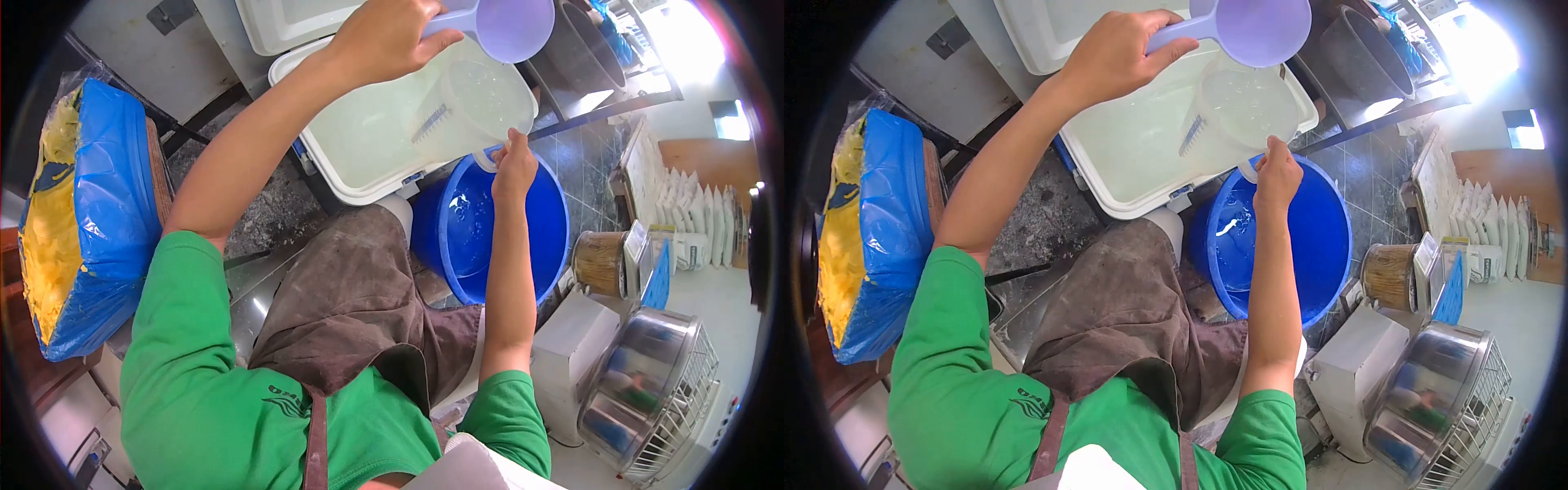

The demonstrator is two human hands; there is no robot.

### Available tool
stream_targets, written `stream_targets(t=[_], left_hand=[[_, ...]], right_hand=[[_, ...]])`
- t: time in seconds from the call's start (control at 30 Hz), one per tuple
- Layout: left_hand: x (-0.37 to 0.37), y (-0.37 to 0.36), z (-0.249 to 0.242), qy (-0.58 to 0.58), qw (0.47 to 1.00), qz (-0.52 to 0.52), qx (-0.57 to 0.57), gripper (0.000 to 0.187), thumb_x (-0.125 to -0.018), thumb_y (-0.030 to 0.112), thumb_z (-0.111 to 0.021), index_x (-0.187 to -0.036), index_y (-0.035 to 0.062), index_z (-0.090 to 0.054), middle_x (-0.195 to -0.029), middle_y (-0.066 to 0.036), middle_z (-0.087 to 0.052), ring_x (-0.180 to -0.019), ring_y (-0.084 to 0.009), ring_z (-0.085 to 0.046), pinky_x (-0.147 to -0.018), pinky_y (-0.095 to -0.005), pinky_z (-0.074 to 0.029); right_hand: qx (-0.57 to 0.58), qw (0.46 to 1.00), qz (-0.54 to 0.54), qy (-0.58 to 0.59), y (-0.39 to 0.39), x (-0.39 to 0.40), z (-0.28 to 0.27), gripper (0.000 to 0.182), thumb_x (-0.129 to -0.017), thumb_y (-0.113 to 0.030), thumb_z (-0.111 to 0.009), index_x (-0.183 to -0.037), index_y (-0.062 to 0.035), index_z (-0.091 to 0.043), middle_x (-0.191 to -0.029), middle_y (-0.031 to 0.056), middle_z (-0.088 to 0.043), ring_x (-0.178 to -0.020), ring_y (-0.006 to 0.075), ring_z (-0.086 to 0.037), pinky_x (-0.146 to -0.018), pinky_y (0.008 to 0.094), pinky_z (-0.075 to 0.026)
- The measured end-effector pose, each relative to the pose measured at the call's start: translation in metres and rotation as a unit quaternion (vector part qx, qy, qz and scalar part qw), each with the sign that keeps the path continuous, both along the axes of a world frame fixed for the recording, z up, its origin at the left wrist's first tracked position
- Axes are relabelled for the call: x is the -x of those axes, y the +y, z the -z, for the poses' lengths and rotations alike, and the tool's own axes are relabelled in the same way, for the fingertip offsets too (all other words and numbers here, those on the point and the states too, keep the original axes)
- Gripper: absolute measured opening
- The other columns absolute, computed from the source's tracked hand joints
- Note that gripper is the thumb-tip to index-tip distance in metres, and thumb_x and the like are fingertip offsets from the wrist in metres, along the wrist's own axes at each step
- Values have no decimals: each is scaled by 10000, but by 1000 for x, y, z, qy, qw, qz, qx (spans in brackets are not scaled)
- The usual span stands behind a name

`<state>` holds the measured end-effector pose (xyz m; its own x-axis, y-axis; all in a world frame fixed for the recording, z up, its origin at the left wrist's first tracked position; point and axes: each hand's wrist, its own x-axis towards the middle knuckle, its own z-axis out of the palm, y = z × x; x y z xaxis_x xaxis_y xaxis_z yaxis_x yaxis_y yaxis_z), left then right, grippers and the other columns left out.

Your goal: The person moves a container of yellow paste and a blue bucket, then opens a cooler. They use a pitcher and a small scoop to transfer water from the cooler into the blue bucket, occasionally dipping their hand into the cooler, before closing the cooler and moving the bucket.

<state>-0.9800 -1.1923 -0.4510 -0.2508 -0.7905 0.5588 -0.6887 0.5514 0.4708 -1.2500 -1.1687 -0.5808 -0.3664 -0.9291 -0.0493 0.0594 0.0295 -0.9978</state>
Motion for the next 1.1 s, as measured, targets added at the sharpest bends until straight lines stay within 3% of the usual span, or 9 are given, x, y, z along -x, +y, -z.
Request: stream_targets(t=[0.03, 0.13, 0.27, 0.33, 0.57, 0.63, 0.8, 0.93, 1.1], left_hand=[[1, 0, 4, -6, 1000, -6, -22, 410, -892, 393, -635, -1019, 8, -698, -735, -131, -675, -624, -216, -625, -589, -333, -458], [-13, -14, 33, 62, 996, -24, 58, 436, -902, 414, -626, -995, -6, -696, -724, -112, -662, -590, -177, -589, -564, -329, -442], [-40, 4, 46, 257, 934, -90, -233, 466, -884, 462, -655, -892, -3, -667, -608, 18, -491, -539, -83, -408, -496, -297, -347], [-59, 5, 76, 268, 925, -107, -247, 420, -874, 434, -676, -844, 17, -636, -606, 53, -442, -536, -74, -368, -481, -290, -312], [-93, -5, 166, 57, 955, -202, -209, 449, -856, 408, -665, -789, -35, -635, -639, -135, -599, -597, -228, -586, -581, -399, -438], [-95, -11, 190, 10, 953, -222, -206, 469, -857, 438, -631, -768, -21, -614, -725, -224, -643, -727, -395, -640, -667, -469, -477], [-90, -12, 242, -5, 946, -203, -252, 458, -869, 437, -625, -790, -14, -604, -739, -222, -653, -737, -409, -644, -676, -483, -484], [-87, -5, 276, 46, 946, -174, -269, 444, -885, 441, -613, -793, 8, -595, -721, -205, -650, -719, -406, -640, -659, -484, -479], [-79, -9, 294, -7, 945, -242, -220, 450, -886, 497, -599, -823, 52, -622, -673, -107, -672, -695, -312, -673, -665, -438, -492]], right_hand=[[-2, 1000, 3, -5, 1, -1, -2, 284, -861, -245, -607, -672, -37, -567, -578, 8, -413, -517, 126, -400, -531, 298, -352], [13, 1000, 12, -26, -2, -1, 2, 318, -863, -218, -619, -608, -48, -532, -552, -7, -446, -495, 78, -382, -471, 267, -281], [37, 998, 45, -14, -6, 1, 9, 356, -856, -232, -629, -569, -54, -516, -539, -16, -452, -490, 71, -384, -465, 275, -279], [36, 998, 48, 6, -4, 3, 11, 379, -836, -245, -642, -538, -53, -509, -528, -20, -459, -490, 69, -387, -464, 280, -279], [31, 997, 74, -1, 0, 22, 15, 328, -754, -228, -659, -520, -33, -537, -512, -2, -473, -472, 95, -403, -469, 303, -292], [28, 994, 99, -43, 4, 27, 4, 326, -752, -229, -662, -517, -40, -538, -508, 3, -476, -463, 105, -409, -468, 304, -300], [16, 984, 143, -108, 40, 61, -34, 249, -746, -230, -677, -610, -46, -577, -577, 26, -495, -495, 122, -433, -474, 296, -324], [1, 980, 167, -111, 72, 98, -57, 193, -770, -218, -663, -713, -57, -573, -561, -30, -368, -462, 95, -319, -497, 281, -297], [-72, 980, 158, 97, 98, 157, -24, 286, -752, -265, -687, -660, 0, -634, -598, 1, -514, -528, 85, -440, -510, 249, -328]])
